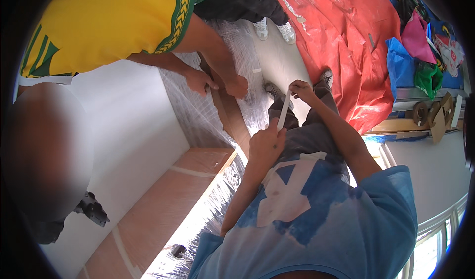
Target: The person applies tape to a large piece of furniture wrapped in plastic, pulling lengths of tape from a roll and pressing them onto the plastic surface.
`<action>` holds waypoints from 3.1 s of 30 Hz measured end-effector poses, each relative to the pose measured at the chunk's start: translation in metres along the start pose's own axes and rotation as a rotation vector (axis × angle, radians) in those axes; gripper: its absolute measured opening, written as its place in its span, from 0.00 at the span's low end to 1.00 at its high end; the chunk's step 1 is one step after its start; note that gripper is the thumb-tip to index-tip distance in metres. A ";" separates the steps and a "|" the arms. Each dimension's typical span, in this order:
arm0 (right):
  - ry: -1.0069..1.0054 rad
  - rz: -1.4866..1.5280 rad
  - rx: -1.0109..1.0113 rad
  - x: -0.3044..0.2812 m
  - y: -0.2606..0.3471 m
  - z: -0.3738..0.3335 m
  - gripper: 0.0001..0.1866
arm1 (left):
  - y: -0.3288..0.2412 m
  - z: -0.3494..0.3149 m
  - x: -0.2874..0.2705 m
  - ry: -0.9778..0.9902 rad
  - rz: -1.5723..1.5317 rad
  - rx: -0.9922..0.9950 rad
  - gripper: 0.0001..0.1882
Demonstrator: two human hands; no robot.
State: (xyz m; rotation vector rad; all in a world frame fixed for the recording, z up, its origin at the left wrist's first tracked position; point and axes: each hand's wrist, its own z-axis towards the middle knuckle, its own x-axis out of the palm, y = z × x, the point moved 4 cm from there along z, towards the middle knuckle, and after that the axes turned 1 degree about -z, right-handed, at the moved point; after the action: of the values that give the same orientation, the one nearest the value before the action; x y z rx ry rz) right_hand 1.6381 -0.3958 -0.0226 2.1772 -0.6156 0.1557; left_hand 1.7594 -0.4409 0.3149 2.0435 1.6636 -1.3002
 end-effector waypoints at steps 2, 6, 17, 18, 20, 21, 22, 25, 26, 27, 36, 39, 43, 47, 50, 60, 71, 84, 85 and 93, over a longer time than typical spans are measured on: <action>0.020 0.111 0.001 0.034 0.006 0.011 0.10 | 0.006 0.001 -0.020 0.006 0.038 -0.034 0.21; -0.060 0.210 0.036 0.072 0.001 0.031 0.12 | 0.028 0.017 -0.032 -0.017 0.063 -0.016 0.20; -0.047 0.172 0.073 0.054 -0.001 0.028 0.12 | 0.015 0.022 -0.025 0.031 0.050 -0.007 0.21; -0.043 0.157 0.069 0.052 0.001 0.028 0.12 | 0.010 0.023 -0.024 0.040 0.049 -0.022 0.21; -0.058 0.195 0.091 0.052 0.006 0.025 0.13 | 0.002 0.027 -0.022 0.042 0.026 0.006 0.21; -0.064 0.214 0.102 0.051 0.008 0.022 0.13 | -0.002 0.028 -0.021 0.042 0.014 0.019 0.21; -0.066 0.209 0.106 0.049 0.008 0.021 0.13 | -0.008 0.031 -0.023 0.052 0.010 0.017 0.21; -0.026 0.225 0.118 0.041 0.006 0.018 0.13 | -0.021 0.035 -0.027 0.066 0.013 0.020 0.21; -0.020 0.228 0.106 0.042 0.005 0.019 0.13 | -0.021 0.033 -0.029 0.059 0.024 0.030 0.21; -0.014 0.232 0.094 0.044 0.004 0.020 0.12 | -0.021 0.032 -0.031 0.053 0.035 0.038 0.21; 0.066 0.343 0.122 0.107 -0.002 0.033 0.11 | 0.002 0.026 -0.060 0.170 0.167 -0.289 0.18; 0.128 0.294 0.162 0.121 -0.011 0.030 0.11 | 0.011 0.017 -0.069 0.138 0.092 -0.347 0.17; 0.220 0.279 0.112 0.137 -0.013 0.023 0.11 | 0.033 -0.003 -0.083 0.055 0.115 -0.355 0.15; 0.194 0.377 0.069 0.162 -0.025 0.035 0.11 | 0.031 -0.012 -0.081 0.043 0.154 -0.337 0.16; 0.055 0.413 0.033 0.167 -0.040 0.055 0.11 | 0.039 0.004 -0.061 0.067 0.164 -0.254 0.16; -0.087 0.382 -0.070 0.248 -0.013 0.082 0.10 | 0.077 0.013 -0.066 -0.019 0.267 -0.287 0.14; -0.490 -0.124 -0.010 0.287 -0.045 0.113 0.13 | 0.124 0.035 -0.091 -0.067 0.372 -0.293 0.11; -0.273 -0.327 -0.243 0.287 -0.024 0.091 0.16 | 0.164 0.035 -0.111 0.101 0.613 -0.397 0.16; -0.314 -0.334 -0.255 0.288 -0.020 0.085 0.18 | 0.166 0.036 -0.113 0.103 0.638 -0.400 0.16; 0.067 -0.349 -0.369 0.305 -0.005 0.045 0.37 | 0.235 0.028 -0.120 -0.033 0.519 -0.382 0.07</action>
State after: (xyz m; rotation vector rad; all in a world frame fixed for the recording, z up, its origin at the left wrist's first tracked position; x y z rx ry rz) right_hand 1.9018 -0.5416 0.0416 1.8758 -0.1980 -0.0679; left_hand 1.9518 -0.6230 0.3017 2.0062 1.1375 -0.7712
